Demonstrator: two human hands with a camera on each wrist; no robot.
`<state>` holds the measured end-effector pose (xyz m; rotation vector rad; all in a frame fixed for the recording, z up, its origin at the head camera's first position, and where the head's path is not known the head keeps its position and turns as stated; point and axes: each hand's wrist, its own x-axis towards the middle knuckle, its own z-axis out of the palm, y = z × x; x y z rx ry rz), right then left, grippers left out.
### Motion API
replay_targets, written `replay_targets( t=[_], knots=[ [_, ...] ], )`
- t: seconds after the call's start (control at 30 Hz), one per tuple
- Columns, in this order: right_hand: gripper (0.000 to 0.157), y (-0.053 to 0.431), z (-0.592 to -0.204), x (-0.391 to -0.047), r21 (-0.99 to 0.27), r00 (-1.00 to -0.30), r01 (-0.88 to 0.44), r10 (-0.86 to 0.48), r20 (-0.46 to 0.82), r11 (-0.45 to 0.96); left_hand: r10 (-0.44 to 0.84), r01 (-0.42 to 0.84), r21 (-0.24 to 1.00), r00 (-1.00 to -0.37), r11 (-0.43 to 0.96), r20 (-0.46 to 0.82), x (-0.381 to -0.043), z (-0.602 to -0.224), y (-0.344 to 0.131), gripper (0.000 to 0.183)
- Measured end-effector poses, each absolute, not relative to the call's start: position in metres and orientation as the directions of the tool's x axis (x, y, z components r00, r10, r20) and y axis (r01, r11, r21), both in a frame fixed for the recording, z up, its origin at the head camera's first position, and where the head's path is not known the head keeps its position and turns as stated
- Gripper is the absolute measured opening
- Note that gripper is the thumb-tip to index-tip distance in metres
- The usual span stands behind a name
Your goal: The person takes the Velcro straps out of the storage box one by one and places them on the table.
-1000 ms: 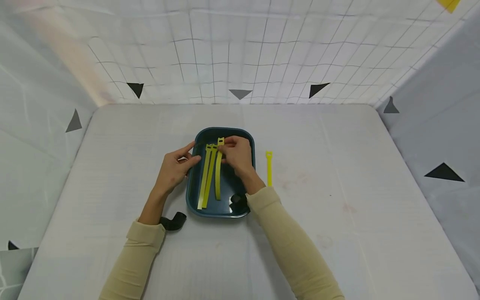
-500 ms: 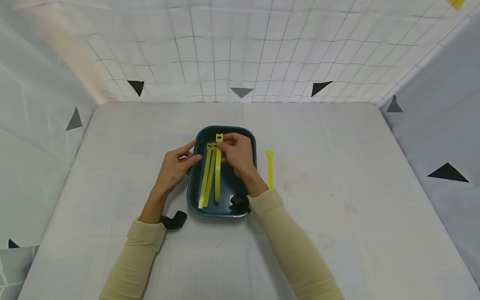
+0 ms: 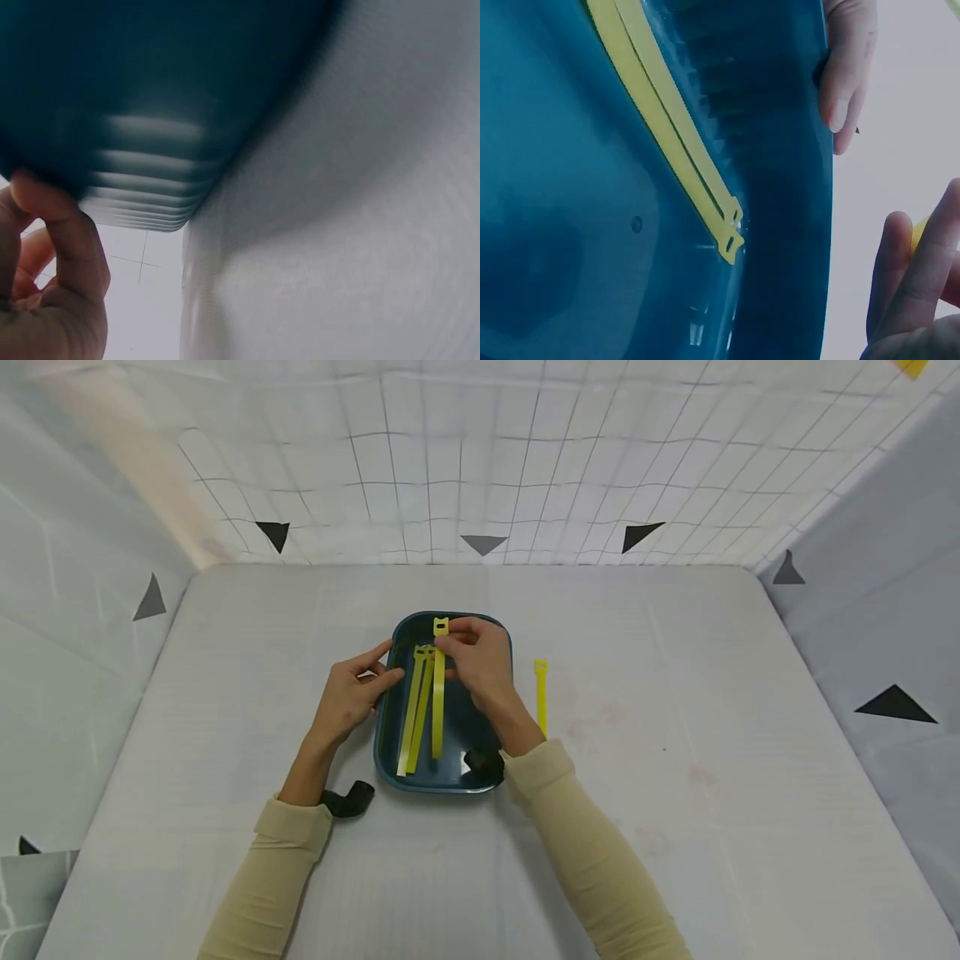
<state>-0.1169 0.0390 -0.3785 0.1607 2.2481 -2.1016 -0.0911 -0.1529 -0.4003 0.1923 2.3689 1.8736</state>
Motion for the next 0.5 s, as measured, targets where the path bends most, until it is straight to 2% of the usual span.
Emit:
replay_targets(
  t=[0.5],
  knots=[
    [0.022,0.051,-0.368,-0.113,-0.996,-0.996,0.081,0.024,-0.081,0.019,0.17,0.04,0.971,-0.986,0.236,-0.001,-0.09,-0.4,-0.152,0.054]
  ],
)
